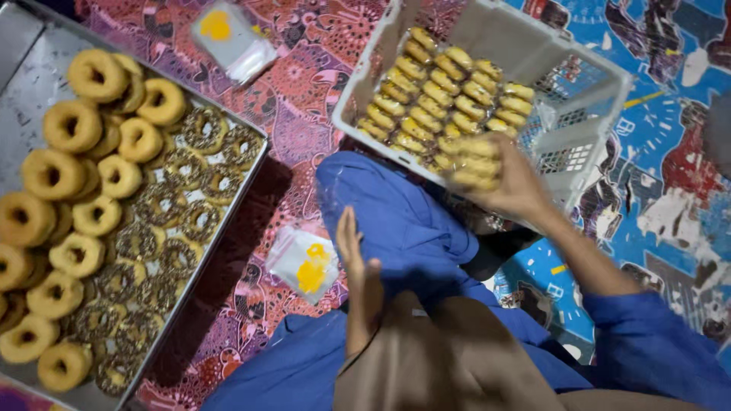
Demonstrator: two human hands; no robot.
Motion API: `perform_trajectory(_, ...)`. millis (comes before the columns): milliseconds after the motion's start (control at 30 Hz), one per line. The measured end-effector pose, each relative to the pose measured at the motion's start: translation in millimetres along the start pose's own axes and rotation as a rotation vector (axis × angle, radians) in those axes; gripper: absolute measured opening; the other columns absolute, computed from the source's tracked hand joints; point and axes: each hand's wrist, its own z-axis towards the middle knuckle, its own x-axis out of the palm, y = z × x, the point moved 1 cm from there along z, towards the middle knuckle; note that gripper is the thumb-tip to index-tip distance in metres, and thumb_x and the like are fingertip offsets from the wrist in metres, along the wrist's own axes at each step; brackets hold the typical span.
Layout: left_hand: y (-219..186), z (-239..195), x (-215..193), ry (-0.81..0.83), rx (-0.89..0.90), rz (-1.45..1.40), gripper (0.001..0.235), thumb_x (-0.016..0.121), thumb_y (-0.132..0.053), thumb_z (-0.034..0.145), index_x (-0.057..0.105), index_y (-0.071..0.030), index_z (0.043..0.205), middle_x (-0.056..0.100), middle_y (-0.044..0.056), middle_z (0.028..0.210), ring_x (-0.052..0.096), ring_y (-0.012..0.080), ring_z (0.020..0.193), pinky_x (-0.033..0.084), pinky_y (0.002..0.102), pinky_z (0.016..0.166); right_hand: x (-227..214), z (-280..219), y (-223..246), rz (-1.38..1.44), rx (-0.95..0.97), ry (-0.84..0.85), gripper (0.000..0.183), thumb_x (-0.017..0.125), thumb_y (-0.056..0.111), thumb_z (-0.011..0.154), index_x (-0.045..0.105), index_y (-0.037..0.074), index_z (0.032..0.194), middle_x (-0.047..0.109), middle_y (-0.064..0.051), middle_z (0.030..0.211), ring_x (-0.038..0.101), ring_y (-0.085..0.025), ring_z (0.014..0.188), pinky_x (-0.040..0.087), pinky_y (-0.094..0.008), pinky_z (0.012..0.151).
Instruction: The person sits on the floor and repeatedly picks donuts from a metal tray, places them into small plastic bags, and arranges the sealed bags into a white plastic crate. The process is repeated for multiple donuts throughout the clip.
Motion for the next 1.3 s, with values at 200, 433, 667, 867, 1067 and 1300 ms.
perform_trajectory(200,50.0,-8.9,-36.5,-0.132,-0.167,-0.003,0.082,0.033,-0.068,0.104,0.047,-0.005,0.155,0.042,0.014,0.16,0.045,0.0323,0.145,0.041,0.047,0.115,-2.3,-10.5,-172.7,-1.204,0.005,0.141,0.054,0.081,0.029,0.074,0.062,0.009,0.12,0.066,-0.01,0.111,0.065,-0.038,0.106,0.059,-0.047,0.07)
perform_trajectory(433,72.7,-47.4,-79.2,-0.341,-0.265,-0.129,0.083,0.03,-0.068,0.104,0.052,-0.002,0.148,0.045,0.014,0.151,0.052,0.0302,0.137,0.054,0.045,0.105,35.9,0.5,-229.7,-0.911,0.153,0.223,0.069,0.085,0.035,0.07,0.055,0.0,0.121,0.064,-0.019,0.113,0.063,-0.045,0.1,0.058,-0.053,0.079)
perform_trajectory(667,87.1,-57.4,-88.2,-0.374,-0.324,-0.22,0.082,0.026,-0.067,0.105,0.051,-0.001,0.146,0.058,0.016,0.141,0.063,0.0305,0.126,0.056,0.043,0.102,25.6,-14.1,-199.2,-0.7,0.265,0.303,0.092,0.088,0.047,0.062,0.046,0.0,0.13,0.06,-0.022,0.124,0.058,-0.045,0.11,0.053,-0.054,0.094)
perform_trajectory(867,94.1,-62.5,-104.5,-0.404,-0.265,-0.126,0.083,0.024,-0.067,0.106,0.054,0.002,0.142,0.056,0.016,0.145,0.059,0.0296,0.127,0.051,0.042,0.104,44.7,-9.4,-223.6,-0.985,0.278,0.415,0.095,0.087,0.052,0.065,0.044,0.006,0.136,0.058,-0.014,0.129,0.055,-0.034,0.123,0.049,-0.051,0.097)
perform_trajectory(1067,107.6,-78.0,-107.3,-0.466,-0.344,-0.216,0.086,0.026,-0.069,0.104,0.054,0.003,0.14,0.064,0.02,0.129,0.066,0.0296,0.118,0.053,0.041,0.1,58.1,-14.4,-259.6,-0.789,0.147,0.298,0.111,0.082,0.055,0.068,0.035,-0.001,0.151,0.051,-0.024,0.14,0.05,-0.04,0.132,0.044,-0.049,0.112)
perform_trajectory(1300,119.6,-93.8,-120.0,-0.518,-0.383,-0.338,0.086,0.03,-0.069,0.102,0.054,0.005,0.139,0.064,0.022,0.125,0.065,0.0292,0.109,0.056,0.042,0.093,9.2,27.7,-259.2,-0.655,0.358,0.718,0.1,0.078,0.059,0.075,0.044,-0.008,0.142,0.051,-0.032,0.141,0.051,-0.041,0.131,0.043,-0.045,0.107)
